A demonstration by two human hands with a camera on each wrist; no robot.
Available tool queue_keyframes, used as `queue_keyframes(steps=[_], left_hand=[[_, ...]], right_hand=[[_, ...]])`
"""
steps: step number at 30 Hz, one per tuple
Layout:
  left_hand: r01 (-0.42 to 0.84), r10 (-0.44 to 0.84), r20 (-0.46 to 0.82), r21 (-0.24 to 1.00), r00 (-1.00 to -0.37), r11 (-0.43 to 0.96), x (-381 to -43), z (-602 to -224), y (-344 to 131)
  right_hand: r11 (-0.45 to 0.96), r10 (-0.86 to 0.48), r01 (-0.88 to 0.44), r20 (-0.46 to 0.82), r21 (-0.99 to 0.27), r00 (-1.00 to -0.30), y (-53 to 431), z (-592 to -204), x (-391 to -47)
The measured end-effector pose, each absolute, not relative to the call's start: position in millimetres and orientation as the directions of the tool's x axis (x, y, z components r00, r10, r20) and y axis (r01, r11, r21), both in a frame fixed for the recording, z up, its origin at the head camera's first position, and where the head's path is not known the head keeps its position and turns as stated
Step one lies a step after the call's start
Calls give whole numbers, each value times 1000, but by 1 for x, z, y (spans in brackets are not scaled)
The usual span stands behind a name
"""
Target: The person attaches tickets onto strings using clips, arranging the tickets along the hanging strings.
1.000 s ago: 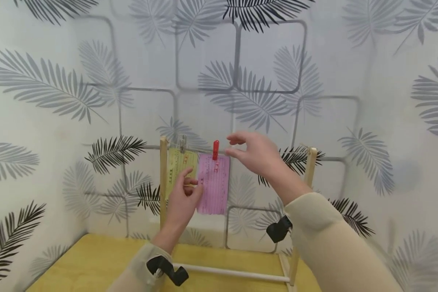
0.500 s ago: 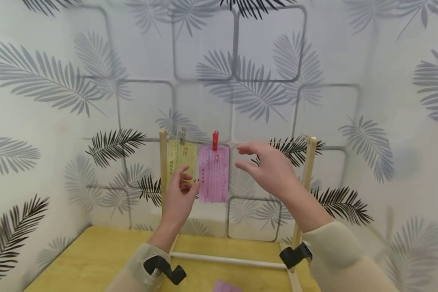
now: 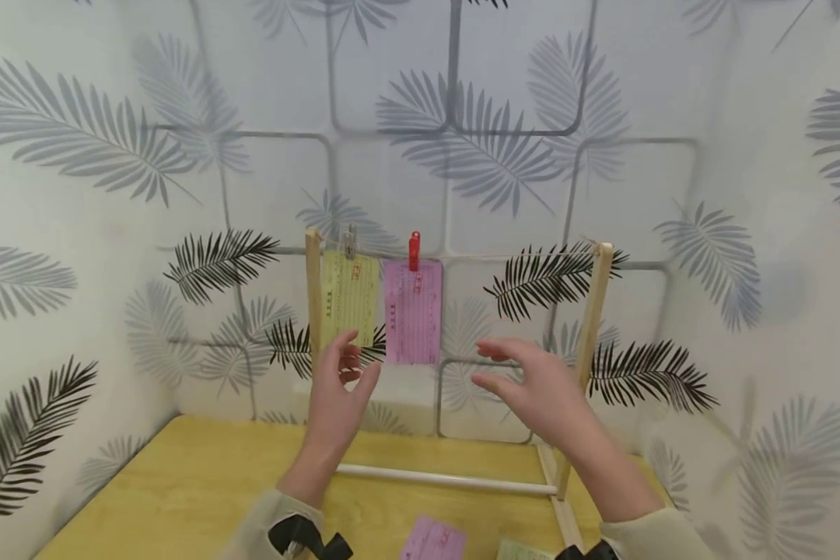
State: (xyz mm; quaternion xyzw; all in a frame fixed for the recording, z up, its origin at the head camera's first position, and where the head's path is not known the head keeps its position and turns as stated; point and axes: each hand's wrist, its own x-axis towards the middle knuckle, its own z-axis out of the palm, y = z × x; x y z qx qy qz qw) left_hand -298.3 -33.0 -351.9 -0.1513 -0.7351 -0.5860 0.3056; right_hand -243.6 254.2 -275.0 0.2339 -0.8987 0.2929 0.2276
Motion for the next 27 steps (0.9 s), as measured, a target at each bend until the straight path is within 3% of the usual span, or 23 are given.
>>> queue_keyframes(steps=[18, 27], left_hand=[[504, -74, 539, 821, -839, 268, -271, -417, -29], [516, -38, 555, 795, -831, 318, -269, -446, -23]], right_hand=[[724, -211, -427, 415, -542, -885, 275, -384, -223], [690, -191, -347, 302, -635, -934, 288, -420, -216]])
